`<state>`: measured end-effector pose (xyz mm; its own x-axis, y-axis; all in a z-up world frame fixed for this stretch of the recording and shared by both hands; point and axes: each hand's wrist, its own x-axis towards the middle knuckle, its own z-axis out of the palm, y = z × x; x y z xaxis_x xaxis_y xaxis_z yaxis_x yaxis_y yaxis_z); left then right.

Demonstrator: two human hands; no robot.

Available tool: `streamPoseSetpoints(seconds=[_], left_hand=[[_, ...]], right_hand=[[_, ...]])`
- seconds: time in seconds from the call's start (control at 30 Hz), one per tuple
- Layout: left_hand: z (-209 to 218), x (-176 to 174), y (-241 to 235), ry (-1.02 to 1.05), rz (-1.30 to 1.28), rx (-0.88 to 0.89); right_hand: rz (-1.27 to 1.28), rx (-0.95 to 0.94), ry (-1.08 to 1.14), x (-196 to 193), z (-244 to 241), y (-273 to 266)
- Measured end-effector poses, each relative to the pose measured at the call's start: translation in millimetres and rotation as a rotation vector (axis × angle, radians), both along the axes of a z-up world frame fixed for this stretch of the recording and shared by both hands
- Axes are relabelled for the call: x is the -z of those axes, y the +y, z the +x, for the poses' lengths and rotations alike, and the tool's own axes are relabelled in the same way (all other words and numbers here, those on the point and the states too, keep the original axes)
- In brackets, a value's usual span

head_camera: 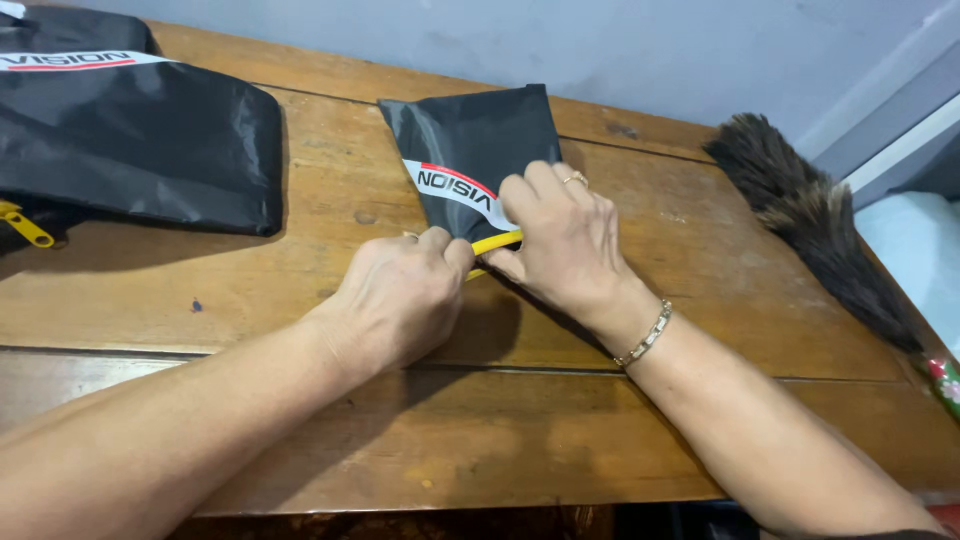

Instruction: The person folds a black drawstring bag on a wooden table, tucking the drawstring inside and smoothing the fabric. They then place the folded bag into a blue plastic tray containing other similar bags.

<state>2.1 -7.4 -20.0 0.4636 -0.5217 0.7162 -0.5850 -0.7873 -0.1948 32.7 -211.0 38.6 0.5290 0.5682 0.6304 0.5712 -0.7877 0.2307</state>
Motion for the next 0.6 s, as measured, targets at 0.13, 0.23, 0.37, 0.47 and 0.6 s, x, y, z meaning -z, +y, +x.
streamPoseSetpoints(seconds=[0.13, 0.23, 0.37, 0.47, 0.6], left_hand=[[-9.1, -32.6, 5.2, 0.167, -0.096, -0.116], [-16.7, -54.4, 12.7, 0.246, -0.108, -0.168], [-15.8, -61.6, 9.5, 0.106, -0.145, 0.076], [-6.2, -59.5, 1.0, 0.173, -0.097, 0.164], [14.4, -61.3, -11.7, 0.186, 0.032, 0.093]], right_hand=[[0.127, 0.022, 0.367, -45.7, -20.0, -2.4], [0.273, 0.060, 0.642, -63.8, -9.0, -28.1], [0.358, 0.291, 1.137, -71.8, 7.7, -55.8], [0.385, 0.324, 1.310, -53.7, 23.1, -66.4], [0.438, 0.212, 1.309, -28.2, 37.8, -74.7]])
